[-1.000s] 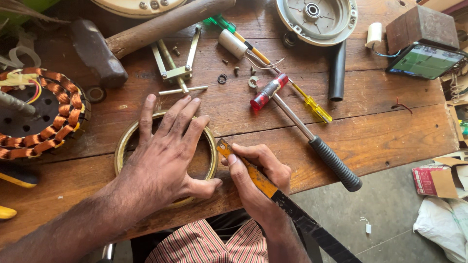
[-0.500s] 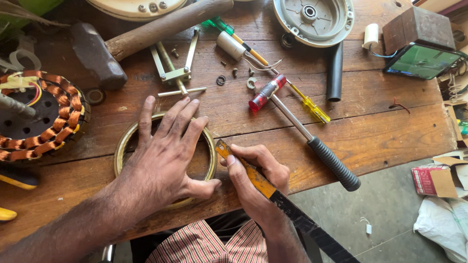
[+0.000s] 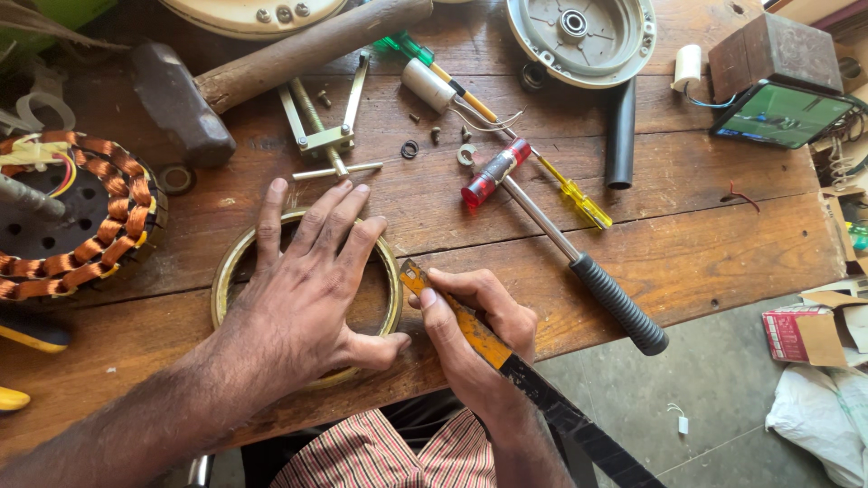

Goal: The person holds a brass ring from a fan motor against the workbench and files its edge with a flat file, rotating the ring to file around its circumference. They reposition the ring and continue filing the edge throughout the clip.

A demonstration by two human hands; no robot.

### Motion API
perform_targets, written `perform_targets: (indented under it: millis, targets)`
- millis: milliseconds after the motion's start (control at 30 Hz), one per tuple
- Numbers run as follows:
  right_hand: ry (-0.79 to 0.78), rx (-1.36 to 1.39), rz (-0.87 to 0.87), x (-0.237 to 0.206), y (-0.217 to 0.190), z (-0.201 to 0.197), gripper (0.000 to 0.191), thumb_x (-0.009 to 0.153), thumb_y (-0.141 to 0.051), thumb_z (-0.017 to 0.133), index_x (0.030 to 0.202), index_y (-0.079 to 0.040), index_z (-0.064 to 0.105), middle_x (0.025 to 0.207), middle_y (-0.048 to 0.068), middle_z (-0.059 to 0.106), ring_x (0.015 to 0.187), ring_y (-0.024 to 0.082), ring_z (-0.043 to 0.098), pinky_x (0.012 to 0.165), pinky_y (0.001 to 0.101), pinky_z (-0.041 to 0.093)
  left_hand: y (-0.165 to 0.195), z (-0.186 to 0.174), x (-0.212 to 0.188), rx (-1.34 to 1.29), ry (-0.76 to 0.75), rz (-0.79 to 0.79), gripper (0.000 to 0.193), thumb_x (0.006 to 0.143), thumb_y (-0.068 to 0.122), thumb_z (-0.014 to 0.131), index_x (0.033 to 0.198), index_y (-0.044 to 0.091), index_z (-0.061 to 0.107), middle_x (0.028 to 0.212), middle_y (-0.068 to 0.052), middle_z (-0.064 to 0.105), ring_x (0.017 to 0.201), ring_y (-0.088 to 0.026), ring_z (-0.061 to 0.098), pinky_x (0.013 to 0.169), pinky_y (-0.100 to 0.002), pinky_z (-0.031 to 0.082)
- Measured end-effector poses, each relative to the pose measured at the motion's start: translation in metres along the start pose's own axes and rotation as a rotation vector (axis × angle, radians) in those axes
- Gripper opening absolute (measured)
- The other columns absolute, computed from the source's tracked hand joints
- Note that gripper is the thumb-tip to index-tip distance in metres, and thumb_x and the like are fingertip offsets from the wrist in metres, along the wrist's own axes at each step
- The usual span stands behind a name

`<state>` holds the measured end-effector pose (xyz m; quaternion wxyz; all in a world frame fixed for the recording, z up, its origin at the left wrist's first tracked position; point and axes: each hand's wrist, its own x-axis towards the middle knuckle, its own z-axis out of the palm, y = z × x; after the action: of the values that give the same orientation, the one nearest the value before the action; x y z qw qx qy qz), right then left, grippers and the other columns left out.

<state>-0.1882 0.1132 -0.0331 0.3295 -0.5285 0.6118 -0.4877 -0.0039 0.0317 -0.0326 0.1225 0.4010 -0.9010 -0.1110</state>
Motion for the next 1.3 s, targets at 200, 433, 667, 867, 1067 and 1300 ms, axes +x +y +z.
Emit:
perform_targets:
  millis: [200, 433, 667, 867, 1067, 1300]
  targets:
    - [0.0, 0.001, -0.012, 0.0003, -0.001, 0.0, 0.018, 0.095, -0.005, 0.07, 0.111, 0.003, 0.071, 0.093, 0.012, 0.081, 0.087, 0.011, 0.078, 0.076, 0.0231, 0.061, -0.0003, -0.0007, 0.0006, 0.001, -0.025, -0.007, 0.126, 0.053, 0.082, 0.072, 0.143, 0.0, 0.038, 0.157, -0.025, 0.03, 0.153, -0.035, 0.017, 0.116, -0.066, -0.008]
    - [0.007, -0.008, -0.018, -0.0004, 0.0, 0.0007, 0.016, 0.094, -0.004, 0.07, 0.109, 0.003, 0.071, 0.091, 0.013, 0.081, 0.086, 0.012, 0.079, 0.075, 0.0237, 0.062, -0.0002, -0.0012, -0.0001, -0.009, -0.021, -0.001, 0.126, 0.055, 0.083, 0.071, 0.143, -0.001, 0.037, 0.157, -0.026, 0.028, 0.152, -0.036, 0.016, 0.116, -0.066, -0.009]
    - [0.006, -0.005, -0.03, -0.0009, 0.0034, 0.001, 0.018, 0.095, -0.002, 0.069, 0.111, 0.004, 0.071, 0.095, 0.014, 0.082, 0.084, 0.013, 0.075, 0.074, 0.0238, 0.059, -0.0014, 0.0014, -0.0005, -0.008, -0.004, 0.002, 0.127, 0.055, 0.083, 0.07, 0.143, -0.002, 0.036, 0.157, -0.026, 0.029, 0.153, -0.036, 0.016, 0.116, -0.067, -0.008]
    - [0.015, 0.057, -0.054, -0.0002, 0.0041, 0.0031, 0.015, 0.096, 0.0, 0.068, 0.11, 0.004, 0.07, 0.096, 0.014, 0.081, 0.091, 0.014, 0.079, 0.081, 0.0259, 0.063, -0.0016, 0.002, -0.0011, -0.01, -0.003, 0.001, 0.127, 0.056, 0.084, 0.069, 0.144, -0.002, 0.036, 0.157, -0.026, 0.029, 0.148, -0.034, 0.016, 0.116, -0.067, -0.007]
    - [-0.03, 0.067, -0.068, 0.0002, 0.0012, 0.0005, 0.015, 0.097, -0.001, 0.068, 0.111, 0.004, 0.069, 0.094, 0.014, 0.08, 0.089, 0.013, 0.078, 0.082, 0.025, 0.063, -0.0017, 0.0016, -0.0011, 0.014, -0.025, -0.002, 0.127, 0.056, 0.084, 0.068, 0.143, -0.002, 0.036, 0.158, -0.026, 0.028, 0.148, -0.034, 0.016, 0.116, -0.067, -0.007]
    - [-0.027, 0.002, -0.035, 0.0007, 0.0046, -0.0002, 0.017, 0.096, -0.003, 0.069, 0.111, 0.003, 0.069, 0.094, 0.011, 0.081, 0.086, 0.011, 0.077, 0.077, 0.0233, 0.061, -0.0026, 0.0027, -0.0014, -0.021, -0.006, 0.015, 0.127, 0.056, 0.085, 0.068, 0.143, -0.003, 0.036, 0.156, -0.028, 0.028, 0.152, -0.037, 0.015, 0.116, -0.067, -0.007]
